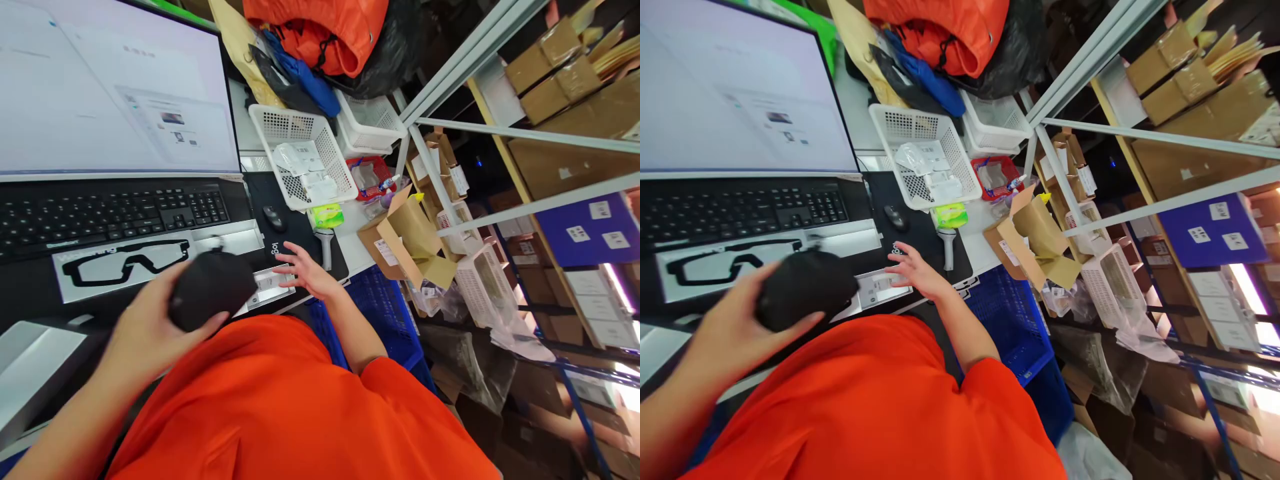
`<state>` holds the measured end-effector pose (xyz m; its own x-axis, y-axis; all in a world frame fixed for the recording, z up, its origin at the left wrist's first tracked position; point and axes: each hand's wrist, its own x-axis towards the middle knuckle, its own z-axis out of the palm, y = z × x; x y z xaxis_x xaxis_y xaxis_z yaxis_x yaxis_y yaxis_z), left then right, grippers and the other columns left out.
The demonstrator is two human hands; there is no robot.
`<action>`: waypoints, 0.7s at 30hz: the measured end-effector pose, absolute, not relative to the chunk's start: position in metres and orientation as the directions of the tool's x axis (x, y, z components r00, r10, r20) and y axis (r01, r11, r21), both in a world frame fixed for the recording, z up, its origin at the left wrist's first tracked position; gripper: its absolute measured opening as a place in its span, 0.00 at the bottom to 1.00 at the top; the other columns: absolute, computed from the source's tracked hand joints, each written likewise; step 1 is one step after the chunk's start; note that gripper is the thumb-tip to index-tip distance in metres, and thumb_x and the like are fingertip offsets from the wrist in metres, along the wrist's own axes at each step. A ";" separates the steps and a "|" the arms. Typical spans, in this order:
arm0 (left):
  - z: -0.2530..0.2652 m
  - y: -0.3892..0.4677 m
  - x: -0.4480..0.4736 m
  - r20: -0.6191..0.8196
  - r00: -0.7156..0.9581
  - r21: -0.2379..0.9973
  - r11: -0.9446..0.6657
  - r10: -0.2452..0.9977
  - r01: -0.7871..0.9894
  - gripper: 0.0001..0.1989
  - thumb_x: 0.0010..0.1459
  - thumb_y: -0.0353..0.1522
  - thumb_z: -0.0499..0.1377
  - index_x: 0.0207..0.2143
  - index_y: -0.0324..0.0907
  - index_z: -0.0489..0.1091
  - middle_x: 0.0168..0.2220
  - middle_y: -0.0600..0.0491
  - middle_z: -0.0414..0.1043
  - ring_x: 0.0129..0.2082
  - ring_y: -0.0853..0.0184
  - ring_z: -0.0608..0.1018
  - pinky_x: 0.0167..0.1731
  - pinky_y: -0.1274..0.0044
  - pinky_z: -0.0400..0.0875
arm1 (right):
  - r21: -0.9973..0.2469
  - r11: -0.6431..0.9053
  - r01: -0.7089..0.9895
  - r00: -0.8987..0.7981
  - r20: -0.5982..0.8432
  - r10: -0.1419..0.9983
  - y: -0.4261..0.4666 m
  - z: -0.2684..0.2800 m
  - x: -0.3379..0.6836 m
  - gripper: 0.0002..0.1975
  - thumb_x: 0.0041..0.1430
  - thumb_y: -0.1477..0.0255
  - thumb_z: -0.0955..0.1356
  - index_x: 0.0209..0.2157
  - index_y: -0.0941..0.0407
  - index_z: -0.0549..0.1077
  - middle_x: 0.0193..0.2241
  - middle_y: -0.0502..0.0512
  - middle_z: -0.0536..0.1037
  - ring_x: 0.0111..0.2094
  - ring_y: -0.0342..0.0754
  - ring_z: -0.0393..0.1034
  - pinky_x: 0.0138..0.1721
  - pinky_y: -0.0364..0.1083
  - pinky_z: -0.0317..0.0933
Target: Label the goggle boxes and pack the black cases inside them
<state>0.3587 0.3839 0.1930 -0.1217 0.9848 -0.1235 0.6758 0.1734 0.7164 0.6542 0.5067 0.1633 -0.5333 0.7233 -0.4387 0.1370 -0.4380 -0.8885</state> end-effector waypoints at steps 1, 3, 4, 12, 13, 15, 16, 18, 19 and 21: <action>0.199 0.398 0.376 -0.064 0.033 0.702 0.021 0.997 0.712 0.42 0.59 0.50 0.66 0.70 0.43 0.61 0.63 0.39 0.73 0.60 0.45 0.79 0.58 0.58 0.77 | -0.899 -0.428 0.095 -0.567 -0.402 0.719 0.510 0.175 0.659 0.39 0.69 0.49 0.72 0.74 0.47 0.60 0.70 0.67 0.70 0.58 0.55 0.78 0.48 0.52 0.78; 0.204 0.422 0.409 0.065 0.287 0.616 -0.265 0.956 0.742 0.37 0.62 0.44 0.62 0.69 0.38 0.64 0.64 0.34 0.74 0.60 0.43 0.79 0.59 0.56 0.75 | -0.933 -0.338 0.123 -0.604 -0.340 0.721 0.514 0.197 0.668 0.50 0.61 0.47 0.76 0.76 0.46 0.56 0.73 0.68 0.66 0.61 0.57 0.76 0.52 0.54 0.77; 0.203 0.431 0.425 0.108 0.359 0.570 -0.353 0.927 0.741 0.35 0.61 0.41 0.61 0.68 0.36 0.66 0.64 0.32 0.74 0.60 0.42 0.79 0.59 0.55 0.75 | -0.949 -0.262 0.175 -0.610 -0.313 0.728 0.514 0.205 0.671 0.54 0.55 0.48 0.80 0.76 0.46 0.56 0.73 0.67 0.66 0.64 0.58 0.73 0.57 0.55 0.74; 0.148 0.436 0.446 0.176 0.410 0.501 -0.440 0.895 0.745 0.50 0.53 0.51 0.70 0.73 0.38 0.63 0.72 0.33 0.65 0.68 0.41 0.73 0.66 0.55 0.70 | -0.802 -0.081 0.591 -0.305 -0.315 0.899 0.491 0.219 0.701 0.49 0.42 0.63 0.85 0.65 0.55 0.69 0.63 0.64 0.76 0.63 0.60 0.73 0.67 0.59 0.66; 0.137 0.428 0.432 0.135 0.386 0.498 -0.400 0.912 0.770 0.54 0.51 0.53 0.71 0.74 0.38 0.61 0.74 0.33 0.61 0.70 0.40 0.70 0.67 0.54 0.68 | -0.776 -0.075 0.626 -0.262 -0.300 0.917 0.489 0.220 0.706 0.48 0.42 0.64 0.84 0.64 0.55 0.70 0.63 0.64 0.76 0.64 0.60 0.73 0.67 0.58 0.67; 0.113 0.410 0.400 0.028 0.269 0.457 -0.252 0.963 0.853 0.55 0.50 0.51 0.71 0.73 0.37 0.60 0.75 0.33 0.59 0.70 0.38 0.69 0.69 0.50 0.64 | -0.719 -0.072 0.691 -0.201 -0.287 0.936 0.487 0.222 0.714 0.47 0.42 0.64 0.84 0.64 0.56 0.71 0.62 0.65 0.77 0.63 0.61 0.74 0.66 0.58 0.67; 0.101 0.399 0.385 -0.022 0.188 0.429 -0.160 0.982 0.889 0.53 0.50 0.49 0.71 0.73 0.35 0.59 0.75 0.32 0.58 0.70 0.38 0.68 0.71 0.48 0.62 | -0.696 -0.076 0.714 -0.186 -0.293 0.938 0.487 0.223 0.717 0.47 0.42 0.65 0.84 0.64 0.56 0.72 0.61 0.65 0.78 0.62 0.61 0.74 0.66 0.59 0.68; 0.080 0.378 0.359 -0.117 0.057 0.370 -0.010 0.991 0.929 0.53 0.51 0.49 0.70 0.73 0.37 0.58 0.76 0.33 0.57 0.73 0.36 0.65 0.74 0.44 0.54 | -0.677 -0.082 0.731 -0.184 -0.311 0.932 0.488 0.221 0.718 0.46 0.42 0.64 0.84 0.64 0.56 0.73 0.60 0.64 0.79 0.61 0.61 0.76 0.66 0.59 0.69; 0.071 0.369 0.351 -0.157 0.009 0.339 0.045 0.988 0.940 0.53 0.51 0.49 0.70 0.74 0.39 0.57 0.76 0.33 0.56 0.74 0.35 0.62 0.74 0.41 0.49 | -0.677 -0.080 0.732 -0.191 -0.317 0.929 0.489 0.218 0.715 0.46 0.43 0.63 0.84 0.64 0.56 0.73 0.60 0.64 0.79 0.61 0.61 0.76 0.66 0.59 0.69; 0.061 0.355 0.345 -0.226 -0.070 0.288 0.135 0.972 0.948 0.54 0.52 0.49 0.71 0.75 0.42 0.56 0.78 0.32 0.53 0.76 0.31 0.58 0.72 0.34 0.40 | -0.679 -0.071 0.731 -0.199 -0.311 0.929 0.490 0.204 0.703 0.46 0.45 0.60 0.84 0.65 0.55 0.74 0.60 0.64 0.79 0.62 0.61 0.75 0.66 0.58 0.69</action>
